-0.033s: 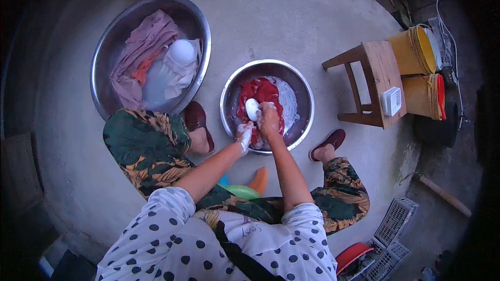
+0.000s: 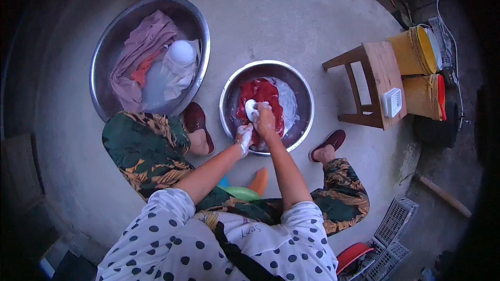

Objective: The person scrubs a red piece of clothing with a bar of soap in a metal basin filled with water. They rub the fabric vigorously, rinse it, and then transfer it to a second basin containing other clothes.

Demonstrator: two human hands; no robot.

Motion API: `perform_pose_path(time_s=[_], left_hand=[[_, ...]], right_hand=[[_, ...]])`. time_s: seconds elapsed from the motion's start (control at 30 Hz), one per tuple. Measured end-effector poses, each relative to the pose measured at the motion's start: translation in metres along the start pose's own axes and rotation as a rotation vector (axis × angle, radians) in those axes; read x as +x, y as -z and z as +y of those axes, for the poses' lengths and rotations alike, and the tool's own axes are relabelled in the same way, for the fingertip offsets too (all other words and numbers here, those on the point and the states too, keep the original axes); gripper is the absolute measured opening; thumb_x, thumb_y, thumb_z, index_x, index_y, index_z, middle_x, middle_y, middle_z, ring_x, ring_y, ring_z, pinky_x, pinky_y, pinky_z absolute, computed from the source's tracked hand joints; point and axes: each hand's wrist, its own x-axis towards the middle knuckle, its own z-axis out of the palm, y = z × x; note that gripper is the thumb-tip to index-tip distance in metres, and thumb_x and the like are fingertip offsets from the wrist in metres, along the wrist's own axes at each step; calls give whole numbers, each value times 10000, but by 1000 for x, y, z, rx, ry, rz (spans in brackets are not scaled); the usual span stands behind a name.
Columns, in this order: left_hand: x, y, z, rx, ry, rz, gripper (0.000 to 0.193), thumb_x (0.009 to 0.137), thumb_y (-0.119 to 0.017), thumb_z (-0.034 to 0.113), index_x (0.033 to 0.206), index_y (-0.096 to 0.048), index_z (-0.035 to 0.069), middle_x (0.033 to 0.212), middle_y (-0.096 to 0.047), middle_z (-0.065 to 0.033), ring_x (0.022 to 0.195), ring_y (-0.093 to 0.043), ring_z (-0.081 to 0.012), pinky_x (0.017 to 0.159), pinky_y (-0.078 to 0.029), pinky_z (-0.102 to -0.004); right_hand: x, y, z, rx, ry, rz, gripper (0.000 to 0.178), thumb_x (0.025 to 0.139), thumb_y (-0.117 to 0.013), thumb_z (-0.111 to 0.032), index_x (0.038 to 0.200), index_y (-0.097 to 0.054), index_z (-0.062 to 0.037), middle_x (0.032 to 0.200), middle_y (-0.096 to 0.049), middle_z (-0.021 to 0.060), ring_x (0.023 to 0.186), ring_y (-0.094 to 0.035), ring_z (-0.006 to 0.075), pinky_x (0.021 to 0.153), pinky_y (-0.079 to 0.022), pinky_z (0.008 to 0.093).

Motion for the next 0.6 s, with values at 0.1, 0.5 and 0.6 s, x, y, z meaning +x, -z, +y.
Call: perform_pose_path(time_s=[0.1, 0.5, 0.6], left_hand=[[-6, 3, 4, -172, 70, -284, 167, 835, -471, 181, 986, -476, 112, 932, -539, -26, 853, -545, -175, 683, -487, -324], [-3, 18, -16, 94, 36, -322, 448, 670, -590, -49, 1074, -454, 91, 998, -439, -27, 933, -446, -156, 752, -469, -313], [5, 22, -23, 258, -98, -281, 337, 729, -572, 30, 1041, -476, 113, 995, -479, -25, 926, -470, -157, 725, -476, -338]], right_hand=[[5, -11, -22, -276, -16, -132, 467, 682, -588, -99, 1121, -427, -111, 993, -477, 167, 874, -505, 345, 678, -454, 421], [23, -39, 63, 719, -134, -375, 562, 649, -511, 25, 1161, -391, -175, 910, -481, 66, 670, -501, 177, 559, -431, 279], [17, 15, 45, 1340, -442, -383, 518, 700, -502, -9, 1172, -380, -186, 862, -492, 31, 569, -433, 101, 467, -370, 217]])
